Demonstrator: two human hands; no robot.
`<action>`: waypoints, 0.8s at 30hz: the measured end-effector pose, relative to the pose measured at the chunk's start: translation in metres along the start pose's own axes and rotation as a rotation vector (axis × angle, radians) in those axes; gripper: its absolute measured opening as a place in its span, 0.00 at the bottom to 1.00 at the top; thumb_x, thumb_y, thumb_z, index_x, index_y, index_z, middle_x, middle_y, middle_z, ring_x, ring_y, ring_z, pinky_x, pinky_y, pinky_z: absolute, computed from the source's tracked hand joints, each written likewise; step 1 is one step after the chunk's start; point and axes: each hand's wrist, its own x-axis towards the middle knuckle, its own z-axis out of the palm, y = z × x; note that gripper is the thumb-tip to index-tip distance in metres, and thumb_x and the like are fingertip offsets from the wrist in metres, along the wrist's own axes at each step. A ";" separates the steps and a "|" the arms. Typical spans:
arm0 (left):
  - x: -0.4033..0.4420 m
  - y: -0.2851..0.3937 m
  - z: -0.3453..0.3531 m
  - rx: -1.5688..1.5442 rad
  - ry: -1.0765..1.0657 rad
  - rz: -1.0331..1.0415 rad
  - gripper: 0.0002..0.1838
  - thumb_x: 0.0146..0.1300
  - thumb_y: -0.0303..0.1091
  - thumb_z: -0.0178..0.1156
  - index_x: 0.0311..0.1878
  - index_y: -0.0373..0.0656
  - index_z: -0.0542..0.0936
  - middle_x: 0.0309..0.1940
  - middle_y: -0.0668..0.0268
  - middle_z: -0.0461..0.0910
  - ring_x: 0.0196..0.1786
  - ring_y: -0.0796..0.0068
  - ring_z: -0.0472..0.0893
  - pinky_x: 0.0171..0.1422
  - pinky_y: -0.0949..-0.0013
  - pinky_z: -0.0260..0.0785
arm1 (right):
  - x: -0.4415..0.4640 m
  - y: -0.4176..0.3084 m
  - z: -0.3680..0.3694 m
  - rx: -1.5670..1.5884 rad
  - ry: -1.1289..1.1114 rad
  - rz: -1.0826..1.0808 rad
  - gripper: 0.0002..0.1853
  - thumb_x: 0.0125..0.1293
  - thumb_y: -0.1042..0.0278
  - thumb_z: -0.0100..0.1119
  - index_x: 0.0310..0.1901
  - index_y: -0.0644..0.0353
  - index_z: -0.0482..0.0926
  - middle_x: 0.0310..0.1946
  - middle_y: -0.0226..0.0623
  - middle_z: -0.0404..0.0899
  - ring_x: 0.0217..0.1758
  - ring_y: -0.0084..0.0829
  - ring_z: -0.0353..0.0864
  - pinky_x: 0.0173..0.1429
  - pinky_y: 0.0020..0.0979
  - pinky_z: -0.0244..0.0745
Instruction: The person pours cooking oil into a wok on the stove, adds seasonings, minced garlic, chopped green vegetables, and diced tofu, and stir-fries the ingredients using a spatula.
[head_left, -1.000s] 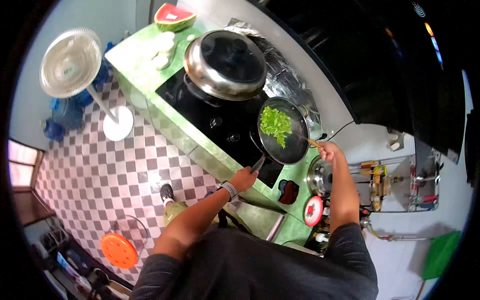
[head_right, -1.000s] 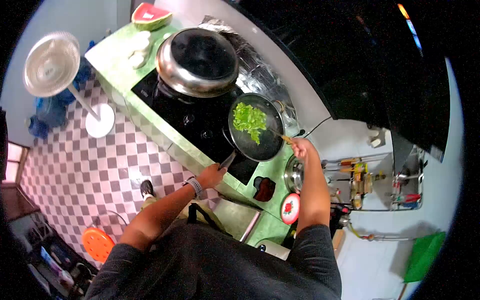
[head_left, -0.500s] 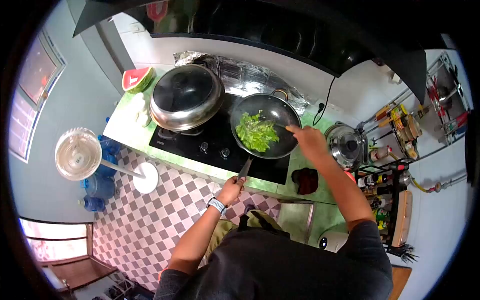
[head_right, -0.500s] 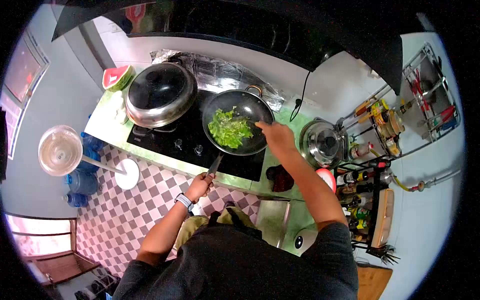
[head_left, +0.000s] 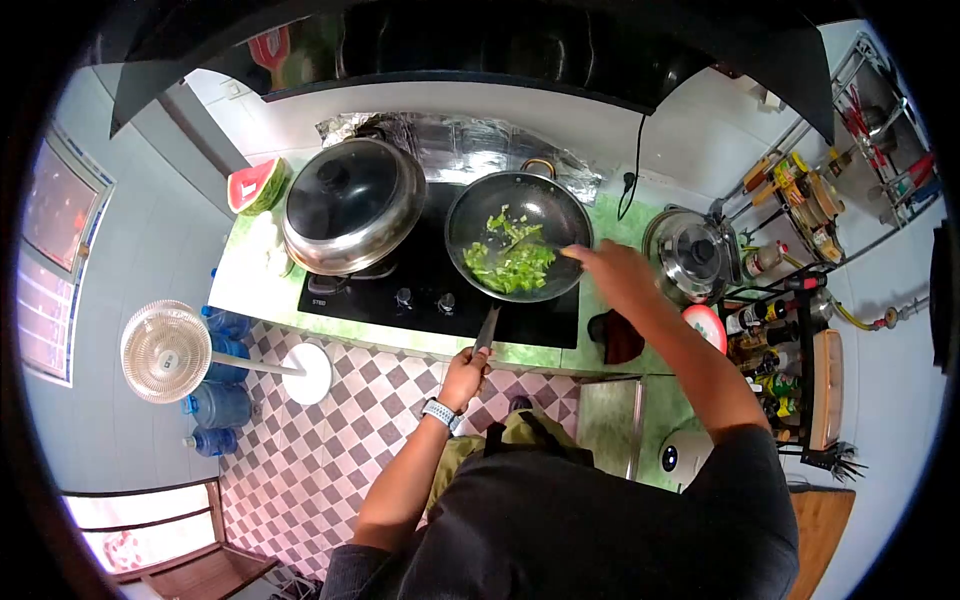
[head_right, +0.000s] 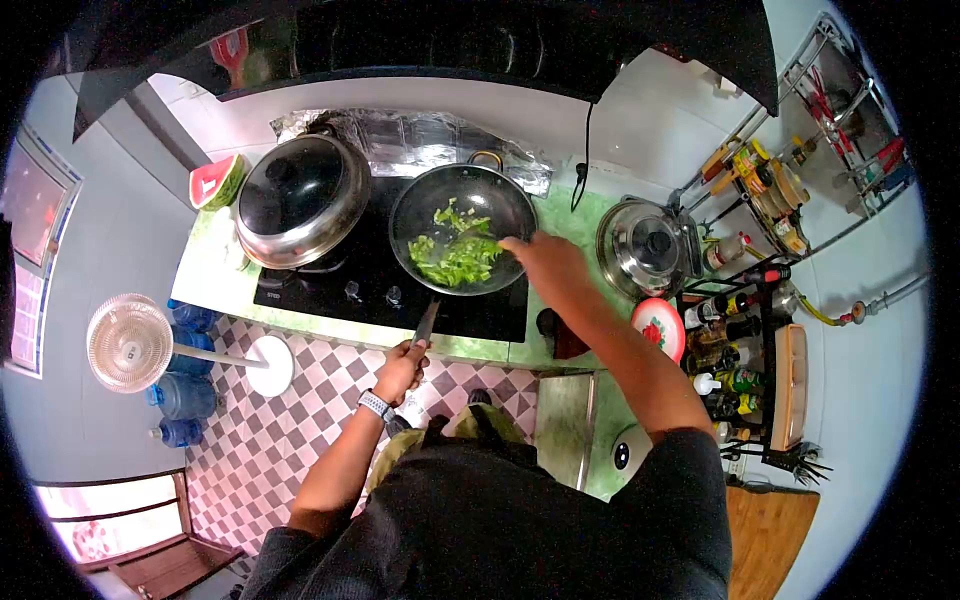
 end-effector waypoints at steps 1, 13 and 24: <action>0.000 -0.001 0.001 0.009 0.007 0.016 0.17 0.74 0.48 0.53 0.51 0.43 0.77 0.24 0.74 0.71 0.17 0.86 0.62 0.17 0.78 0.52 | -0.014 -0.005 -0.019 -0.001 -0.002 0.004 0.23 0.64 0.71 0.55 0.58 0.34 0.79 0.31 0.44 0.78 0.33 0.47 0.83 0.36 0.44 0.79; 0.004 -0.004 0.000 0.068 -0.040 0.031 0.15 0.75 0.46 0.51 0.50 0.44 0.75 0.25 0.75 0.70 0.18 0.86 0.64 0.18 0.78 0.54 | -0.024 -0.062 -0.019 0.054 -0.009 0.307 0.17 0.66 0.68 0.56 0.55 0.43 0.82 0.30 0.42 0.82 0.34 0.45 0.84 0.36 0.44 0.78; 0.004 -0.004 -0.006 0.038 -0.048 0.032 0.15 0.75 0.46 0.51 0.50 0.45 0.75 0.24 0.76 0.69 0.17 0.87 0.62 0.17 0.78 0.51 | -0.022 -0.035 -0.017 0.028 0.047 0.267 0.16 0.67 0.68 0.55 0.54 0.38 0.82 0.34 0.44 0.81 0.37 0.44 0.85 0.39 0.43 0.81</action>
